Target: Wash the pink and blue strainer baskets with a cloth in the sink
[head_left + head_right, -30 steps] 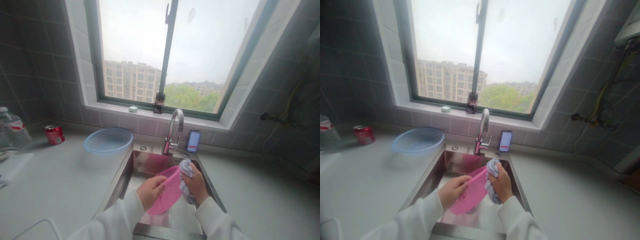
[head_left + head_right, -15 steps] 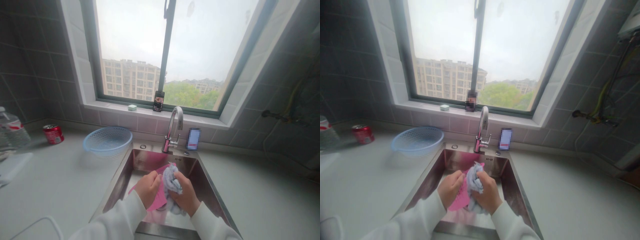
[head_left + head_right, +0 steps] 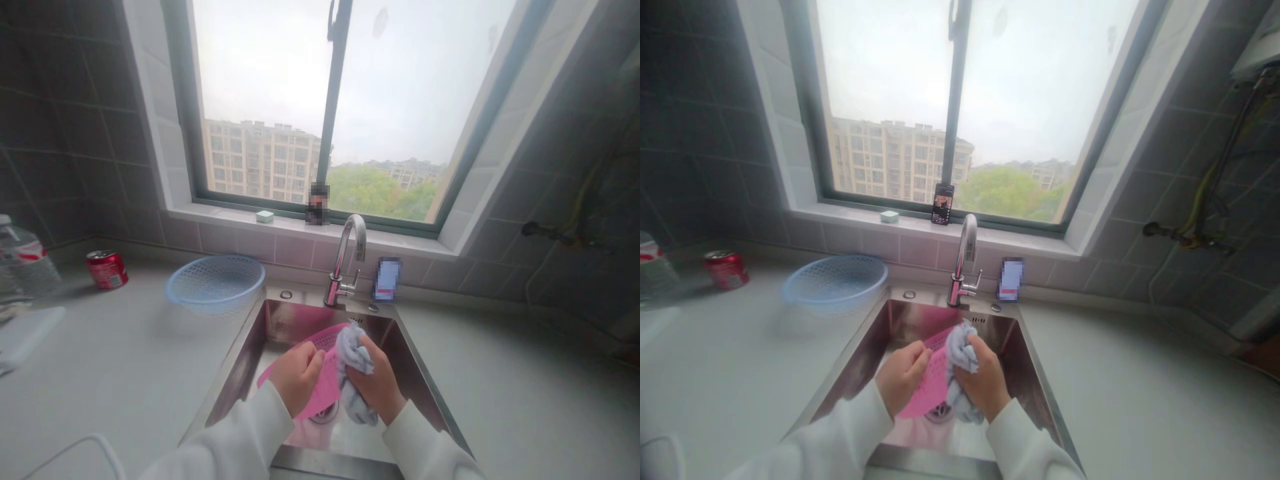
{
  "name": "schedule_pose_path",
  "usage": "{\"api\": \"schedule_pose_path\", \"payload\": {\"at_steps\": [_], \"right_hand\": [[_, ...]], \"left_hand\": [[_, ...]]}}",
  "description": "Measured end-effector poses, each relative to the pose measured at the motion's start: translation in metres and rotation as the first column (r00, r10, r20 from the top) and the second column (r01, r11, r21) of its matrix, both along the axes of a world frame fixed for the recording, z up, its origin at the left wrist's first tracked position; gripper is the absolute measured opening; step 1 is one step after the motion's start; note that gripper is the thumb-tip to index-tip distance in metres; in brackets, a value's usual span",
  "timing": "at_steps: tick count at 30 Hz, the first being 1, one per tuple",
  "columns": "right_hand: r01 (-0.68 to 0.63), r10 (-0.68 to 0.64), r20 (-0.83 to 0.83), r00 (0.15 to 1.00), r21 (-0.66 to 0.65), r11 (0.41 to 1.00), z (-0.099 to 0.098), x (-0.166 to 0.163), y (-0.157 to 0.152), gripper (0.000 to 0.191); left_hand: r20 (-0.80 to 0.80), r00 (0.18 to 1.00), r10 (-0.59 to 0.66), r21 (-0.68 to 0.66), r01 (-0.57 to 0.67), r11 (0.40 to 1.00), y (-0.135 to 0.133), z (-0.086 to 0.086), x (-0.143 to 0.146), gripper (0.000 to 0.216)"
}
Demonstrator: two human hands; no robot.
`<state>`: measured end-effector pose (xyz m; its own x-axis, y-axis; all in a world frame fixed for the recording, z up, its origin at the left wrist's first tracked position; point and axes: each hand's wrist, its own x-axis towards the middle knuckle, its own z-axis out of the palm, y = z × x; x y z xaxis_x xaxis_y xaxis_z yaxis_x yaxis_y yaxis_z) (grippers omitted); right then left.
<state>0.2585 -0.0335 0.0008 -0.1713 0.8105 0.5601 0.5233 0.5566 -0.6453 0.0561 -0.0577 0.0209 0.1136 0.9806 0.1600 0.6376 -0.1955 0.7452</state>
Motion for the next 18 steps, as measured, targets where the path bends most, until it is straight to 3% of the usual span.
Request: {"api": "schedule_pose_path", "payload": {"at_steps": [3,6,9,13,15,18], "right_hand": [[0.078,-0.078,-0.018,0.997,0.017,0.997,0.003,0.007,0.006,0.029],[-0.076,0.065,0.108,0.992,0.101,0.992,0.003,0.0,-0.004,0.018],[-0.189,0.169,0.182,0.969,0.098,0.977,0.003,-0.003,-0.008,0.015],[0.08,-0.08,-0.009,0.997,0.047,0.996,0.004,0.015,0.011,0.03],[0.167,-0.166,-0.024,0.986,0.037,0.985,0.005,0.021,0.016,0.028],[0.059,-0.061,0.05,0.997,0.051,0.997,0.004,0.012,0.008,0.021]], "left_hand": [[0.016,1.0,0.013,0.008,-0.013,1.0,0.0,0.0,0.001,0.034],[0.042,0.999,0.006,0.009,-0.006,1.0,-0.001,-0.001,0.0,0.034],[0.049,0.999,-0.008,0.011,0.008,1.0,-0.001,-0.001,-0.001,0.034],[0.049,0.999,0.003,0.007,-0.003,1.0,-0.003,0.001,0.0,0.033],[0.054,0.999,-0.004,-0.003,0.004,1.0,-0.004,0.001,0.001,0.033],[0.056,0.998,-0.013,-0.019,0.014,1.0,-0.003,0.001,0.003,0.033]]}}
